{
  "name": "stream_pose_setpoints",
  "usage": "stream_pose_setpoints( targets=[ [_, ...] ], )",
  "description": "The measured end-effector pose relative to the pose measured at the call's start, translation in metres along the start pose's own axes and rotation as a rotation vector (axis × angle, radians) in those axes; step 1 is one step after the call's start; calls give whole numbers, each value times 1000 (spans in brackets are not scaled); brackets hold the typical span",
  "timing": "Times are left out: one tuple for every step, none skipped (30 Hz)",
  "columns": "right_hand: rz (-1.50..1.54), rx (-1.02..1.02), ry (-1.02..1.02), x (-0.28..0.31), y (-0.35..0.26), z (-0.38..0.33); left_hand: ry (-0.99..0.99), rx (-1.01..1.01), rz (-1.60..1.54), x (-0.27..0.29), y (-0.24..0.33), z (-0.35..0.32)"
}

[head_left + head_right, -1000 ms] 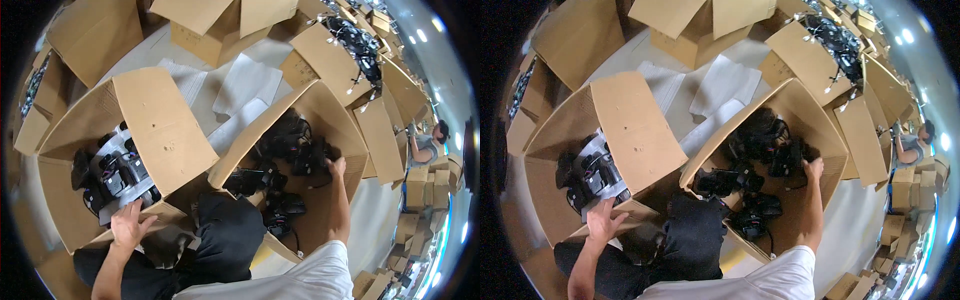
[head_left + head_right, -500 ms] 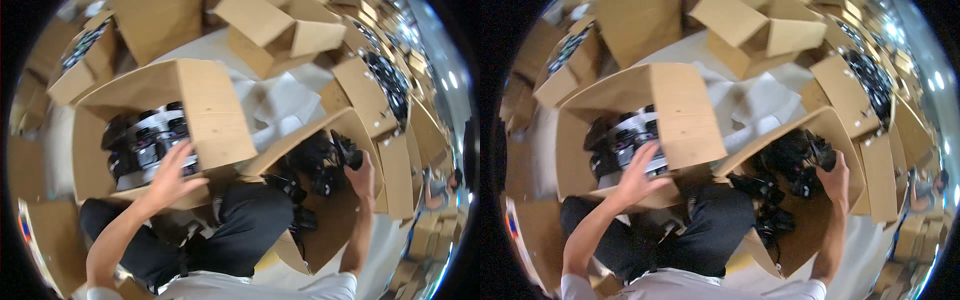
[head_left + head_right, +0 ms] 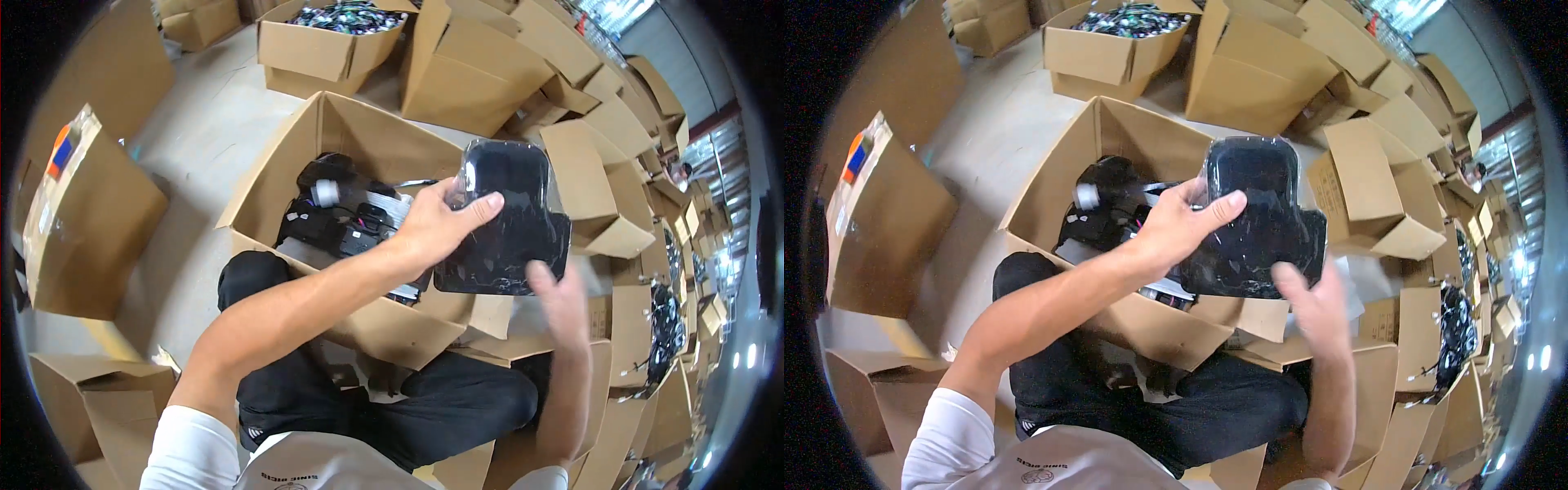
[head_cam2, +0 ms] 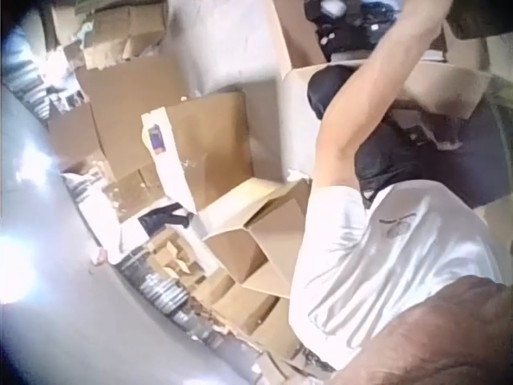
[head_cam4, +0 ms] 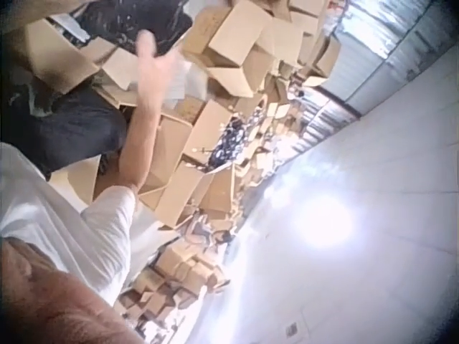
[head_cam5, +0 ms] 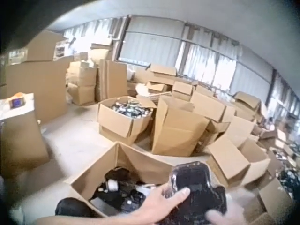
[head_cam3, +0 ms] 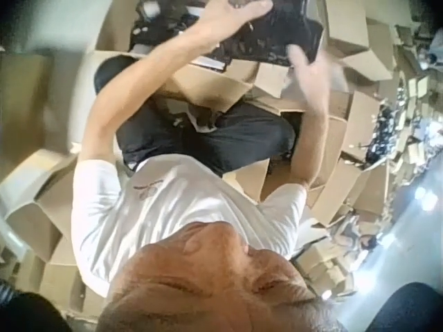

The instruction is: The person packs electronic camera units into cardboard boxes by hand, layering them with protective foam dividers.

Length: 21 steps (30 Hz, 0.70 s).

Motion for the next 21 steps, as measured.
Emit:
stream_pose_setpoints(
  targets=[
    [602,-90,-72,-36,18,17,-29,-6,69,15,2,9],
    [575,-83,-89,-45,15,30,-11,-20,46,29,5,17],
    [586,-83,-84,-49,13,41,5,22,135,43,1,24],
    [604,-80,-90,-60,9,54,31,63,231,64,-4,31],
    [472,-66,-30,-58,14,67,63,126,446,89,-11,37],
    [459,-71,-61,-63,15,77,92,135,433,110,-11,33],
    [155,-17,-5,-62,11,89,160,83,499,136,1,26],
    [-146,43,51,-68,5,99,227,35,568,159,12,17],
    [-209,79,104,-73,4,106,308,45,476,171,17,7],
    [-220,68,87,-89,12,118,336,-17,290,174,29,2],
    [-261,-54,-27,-120,36,138,378,-83,345,182,41,-2],
    [-305,-170,-125,-148,61,158,409,-163,396,187,55,-1],
    [57,-393,-209,-193,107,175,418,-153,402,194,55,-1],
    [412,-616,-263,-238,155,185,429,-164,342,196,53,4],
    [562,-617,-285,-275,180,201,440,-176,287,198,52,7],
    [718,-612,-306,-311,201,214,431,-169,284,198,54,9],
    [802,-611,-278,-342,224,224,428,-98,219,201,51,7],
    [881,-607,-242,-364,247,235,421,-28,148,202,48,5],
    [818,-655,-153,-368,285,250,410,-60,122,198,55,6],
    [758,-709,-72,-371,314,259,421,-69,132,198,60,6],
    [667,-832,-30,-399,322,248,442,-83,184,208,67,1]
  ],
)
Point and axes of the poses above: each hand's wrist, its own z-axis towards the middle knuckle, its own x-axis out of the back of the hand, y = z × x, the point moved 10 cm from there along z, towards the middle knuckle, and after that the axes turned 5 degrees about -x, right-handed, at the moved point
